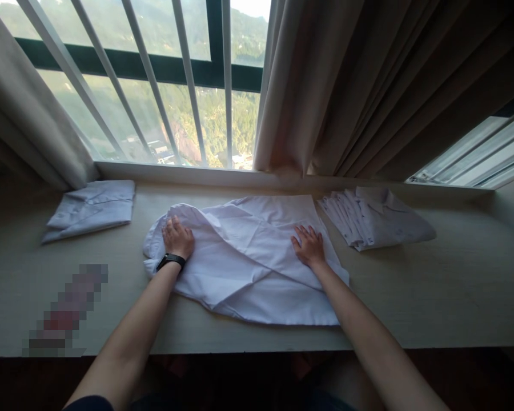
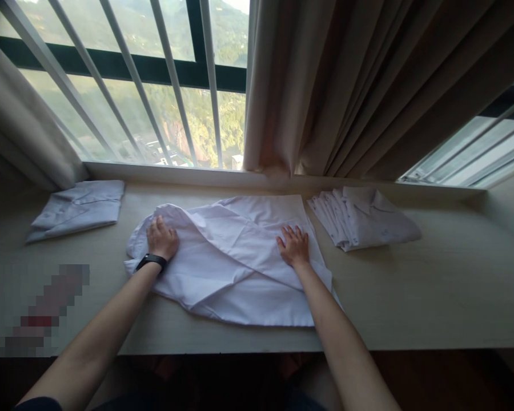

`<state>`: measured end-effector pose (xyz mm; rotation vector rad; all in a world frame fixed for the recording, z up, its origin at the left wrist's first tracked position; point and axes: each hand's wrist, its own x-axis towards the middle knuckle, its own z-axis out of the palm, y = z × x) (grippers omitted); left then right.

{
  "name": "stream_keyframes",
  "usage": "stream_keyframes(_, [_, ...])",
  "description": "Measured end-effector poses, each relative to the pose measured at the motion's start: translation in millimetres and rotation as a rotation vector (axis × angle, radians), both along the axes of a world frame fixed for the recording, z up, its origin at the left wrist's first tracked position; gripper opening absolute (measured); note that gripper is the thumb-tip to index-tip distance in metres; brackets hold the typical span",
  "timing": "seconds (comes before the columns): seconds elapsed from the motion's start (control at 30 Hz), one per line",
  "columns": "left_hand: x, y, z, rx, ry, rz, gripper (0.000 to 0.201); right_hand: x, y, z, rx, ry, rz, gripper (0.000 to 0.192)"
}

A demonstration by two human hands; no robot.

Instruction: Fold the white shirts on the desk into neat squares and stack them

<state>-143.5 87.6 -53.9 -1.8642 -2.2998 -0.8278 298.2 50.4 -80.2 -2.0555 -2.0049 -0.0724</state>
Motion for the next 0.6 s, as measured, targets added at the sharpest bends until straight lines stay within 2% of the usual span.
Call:
stream_keyframes(0.07, [1, -29, 12.0, 0.009, 0.060, -0.143, 0.059, -1, -15, 7.6, 0.073, 0.033, 0.027, 0.052])
stream_keyframes(0.13, [-3, -69, 23.6, -0.041, 0.128, -0.383, 0.053, 1, -45, 16.3, 0.096, 0.069, 0.114, 0.049])
stream_keyframes(0.2, [-13, -114, 30.3, -0.143, 0.209, -0.650, 0.055, 9, -89, 22.8, 0.052, 0.095, 0.263, 0.050])
stream_keyframes(0.27, [-28, -153, 29.6, -0.248, 0.296, -0.777, 0.070, 22, -140, 24.8, -0.044, 0.090, 0.407, 0.061])
stream_keyframes(0.33, [-44, -179, 23.1, -0.310, 0.346, -0.774, 0.080, 36, -187, 22.1, -0.142, 0.057, 0.446, 0.079])
stream_keyframes(0.43, [-60, -197, 13.3, -0.311, 0.357, -0.681, 0.068, 51, -233, 14.4, -0.227, -0.002, 0.418, 0.093])
stream_keyframes(0.5, [-66, -201, 12.8, -0.296, 0.357, -0.628, 0.055, 58, -246, 10.8, -0.221, -0.025, 0.408, 0.092])
stream_keyframes(0.6, [-71, -204, 21.8, -0.305, 0.399, -0.606, 0.047, 64, -253, 9.7, -0.175, -0.061, 0.423, 0.092])
